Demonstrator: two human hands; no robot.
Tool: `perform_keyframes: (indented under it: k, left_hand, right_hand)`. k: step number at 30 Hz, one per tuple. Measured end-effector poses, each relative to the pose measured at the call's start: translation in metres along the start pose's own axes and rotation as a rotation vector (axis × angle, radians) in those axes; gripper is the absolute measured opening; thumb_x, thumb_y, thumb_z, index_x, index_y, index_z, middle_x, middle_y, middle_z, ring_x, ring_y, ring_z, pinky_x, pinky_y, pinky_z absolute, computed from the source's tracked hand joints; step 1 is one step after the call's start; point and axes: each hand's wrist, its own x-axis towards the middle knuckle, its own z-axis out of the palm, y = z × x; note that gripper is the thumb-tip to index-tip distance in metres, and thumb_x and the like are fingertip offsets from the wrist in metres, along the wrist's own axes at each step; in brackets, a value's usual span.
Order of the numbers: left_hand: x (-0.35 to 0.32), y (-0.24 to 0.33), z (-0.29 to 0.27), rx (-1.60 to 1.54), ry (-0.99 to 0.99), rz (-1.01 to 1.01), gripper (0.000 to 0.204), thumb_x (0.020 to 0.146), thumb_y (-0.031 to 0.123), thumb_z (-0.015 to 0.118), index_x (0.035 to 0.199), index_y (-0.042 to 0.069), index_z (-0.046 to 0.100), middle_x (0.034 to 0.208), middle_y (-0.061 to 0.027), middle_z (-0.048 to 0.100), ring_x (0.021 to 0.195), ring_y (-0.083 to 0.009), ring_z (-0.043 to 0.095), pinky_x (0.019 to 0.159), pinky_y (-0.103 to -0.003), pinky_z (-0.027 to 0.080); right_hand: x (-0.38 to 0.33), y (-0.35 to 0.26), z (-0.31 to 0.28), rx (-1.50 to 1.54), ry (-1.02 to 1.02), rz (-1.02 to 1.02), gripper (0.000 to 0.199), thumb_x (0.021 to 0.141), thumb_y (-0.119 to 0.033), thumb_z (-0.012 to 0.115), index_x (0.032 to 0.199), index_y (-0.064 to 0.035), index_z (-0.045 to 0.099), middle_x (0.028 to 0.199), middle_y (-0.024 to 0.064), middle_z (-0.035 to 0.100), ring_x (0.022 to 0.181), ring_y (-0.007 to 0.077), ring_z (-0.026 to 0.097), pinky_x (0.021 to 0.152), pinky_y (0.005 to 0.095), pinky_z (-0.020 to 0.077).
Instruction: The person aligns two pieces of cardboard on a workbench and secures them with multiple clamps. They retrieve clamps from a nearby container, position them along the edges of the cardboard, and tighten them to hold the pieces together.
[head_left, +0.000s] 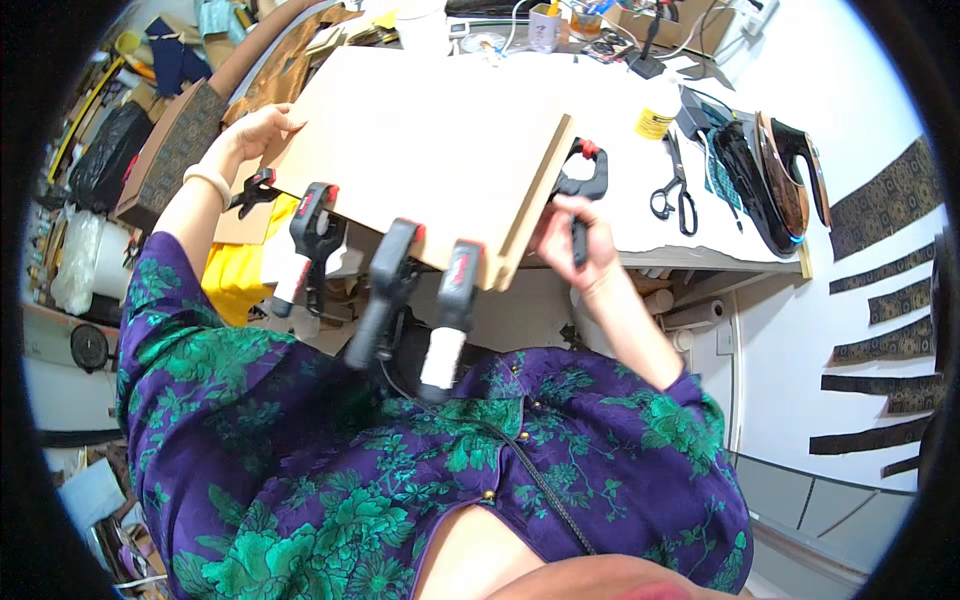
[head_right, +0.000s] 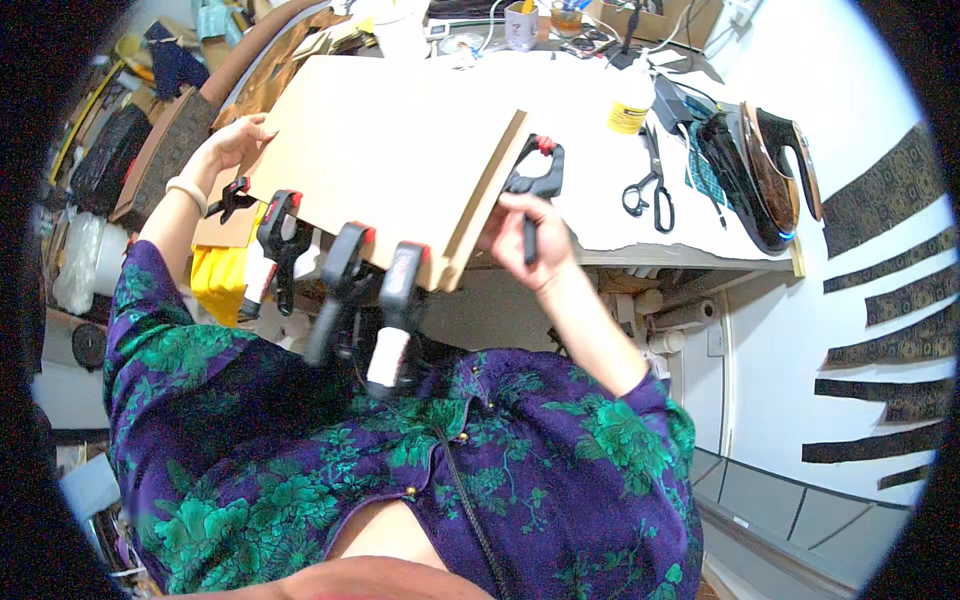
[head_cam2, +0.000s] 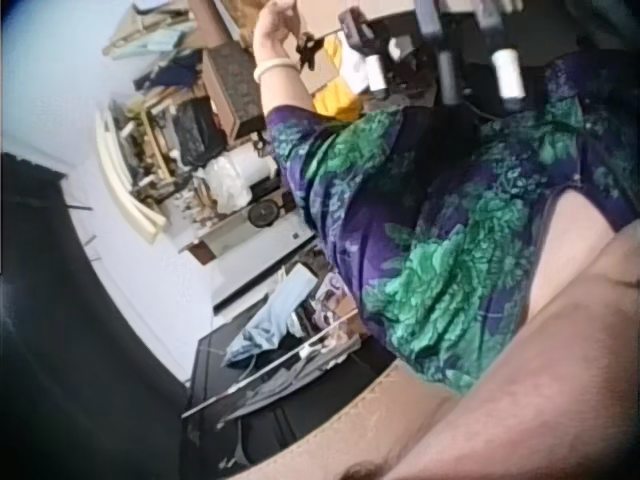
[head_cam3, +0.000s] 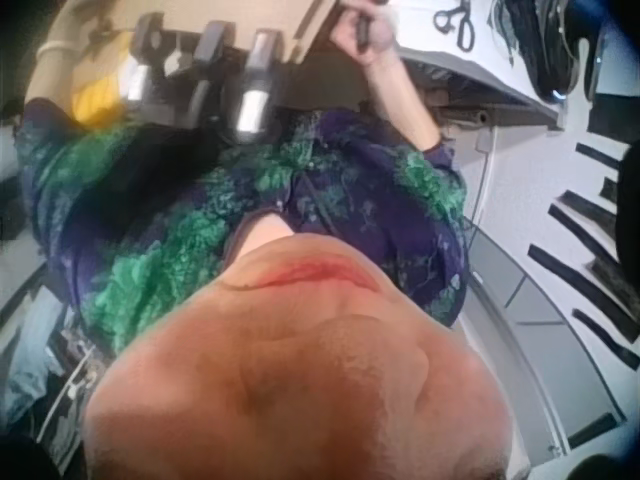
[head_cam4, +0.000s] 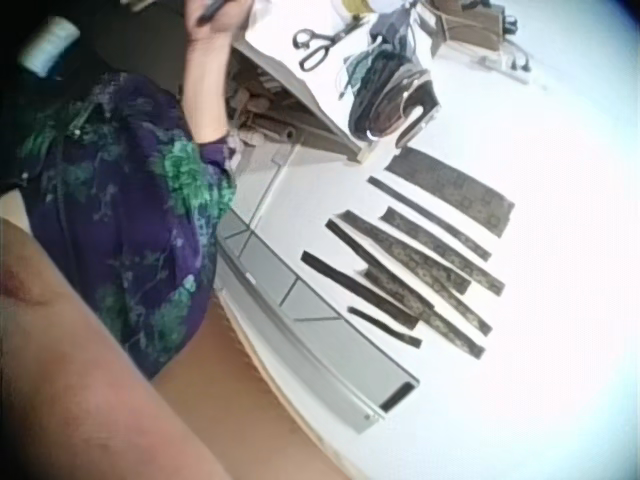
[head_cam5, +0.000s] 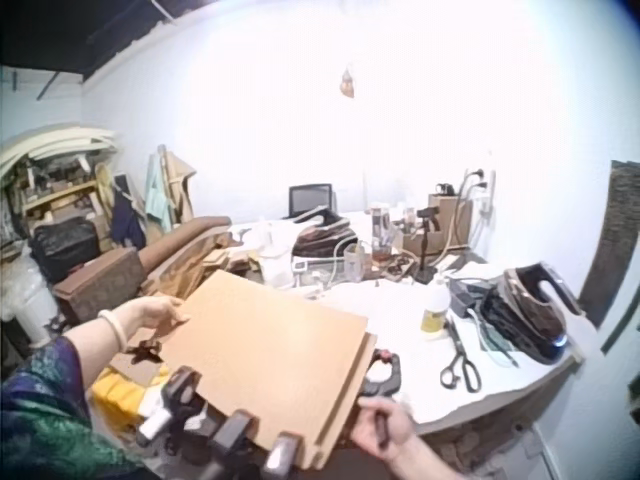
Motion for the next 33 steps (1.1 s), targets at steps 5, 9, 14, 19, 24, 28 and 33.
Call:
perform_keyframes:
  k: [5,9,14,19,24,28,33]
  left_hand:
    - [0.093,0.020,0.014,0.170,-0.193,0.018,0.062,0.085,-0.003,0.061,0.145,0.003,0.045,0.117,-0.0088,0.066,0.108,-0.0175,0.062,0.094,-0.031,0.049]
    - [0.122,0.030,0.065,0.492,-0.212,0.080,0.065,0.076,0.013,0.076,0.138,0.004,0.056,0.125,-0.0118,0.062,0.121,-0.0244,0.054,0.102,-0.036,0.043]
    - [0.153,0.004,0.124,0.511,-0.162,0.187,0.057,0.083,0.000,0.065,0.139,0.009,0.058,0.112,-0.0121,0.068,0.101,-0.0178,0.064,0.086,-0.027,0.053]
    - [0.133,-0.010,0.143,0.744,-0.091,0.238,0.048,0.086,0.011,0.068,0.134,0.015,0.064,0.101,-0.0075,0.071,0.097,-0.0136,0.063,0.080,-0.026,0.051]
    - [-0.013,0.031,0.182,0.756,-0.091,0.625,0.049,0.096,0.032,0.063,0.138,0.008,0.057,0.123,-0.0156,0.065,0.108,-0.0197,0.062,0.094,-0.033,0.049]
    - [-0.244,-0.002,0.249,0.171,-0.431,0.142,0.030,0.097,0.030,0.064,0.080,0.006,0.066,0.072,-0.0033,0.066,0.067,-0.0084,0.060,0.064,-0.024,0.046]
    - [-0.271,-0.130,0.290,-0.815,0.131,-0.539,0.048,0.094,0.054,0.059,0.109,0.008,0.061,0.097,-0.0060,0.061,0.097,-0.0180,0.057,0.093,-0.031,0.043]
  right_hand:
    - [-0.031,0.068,0.007,0.020,0.090,-0.067,0.044,0.090,-0.013,0.058,0.129,0.0050,0.053,0.130,0.0153,0.062,0.125,0.0268,0.055,0.115,0.0507,0.0347]
    - [-0.045,0.117,0.011,0.143,0.187,-0.060,0.033,0.091,-0.008,0.059,0.122,0.0026,0.056,0.129,0.0102,0.061,0.128,0.0215,0.052,0.118,0.0513,0.0312]
    - [-0.050,0.151,0.016,0.179,0.229,-0.078,0.028,0.090,-0.007,0.060,0.118,-0.0064,0.056,0.129,0.0060,0.057,0.133,0.0204,0.046,0.122,0.0519,0.0255]
    - [-0.058,0.157,0.016,0.151,0.222,-0.051,0.009,0.090,-0.010,0.059,0.099,-0.0070,0.061,0.119,0.0045,0.062,0.131,0.0207,0.047,0.121,0.0541,0.0255]
    - [-0.059,0.161,0.015,0.225,0.199,-0.067,0.037,0.090,-0.005,0.062,0.125,-0.0106,0.052,0.129,0.0019,0.054,0.130,0.0167,0.046,0.117,0.0527,0.0333]
    - [-0.054,0.151,0.015,0.211,0.291,0.005,0.033,0.091,-0.007,0.062,0.123,-0.0066,0.056,0.125,0.0045,0.059,0.124,0.0200,0.053,0.115,0.0500,0.0365]
    - [-0.055,0.147,0.019,0.108,0.177,-0.029,0.035,0.090,-0.011,0.060,0.124,-0.0054,0.056,0.128,0.0057,0.059,0.127,0.0206,0.051,0.115,0.0494,0.0343]
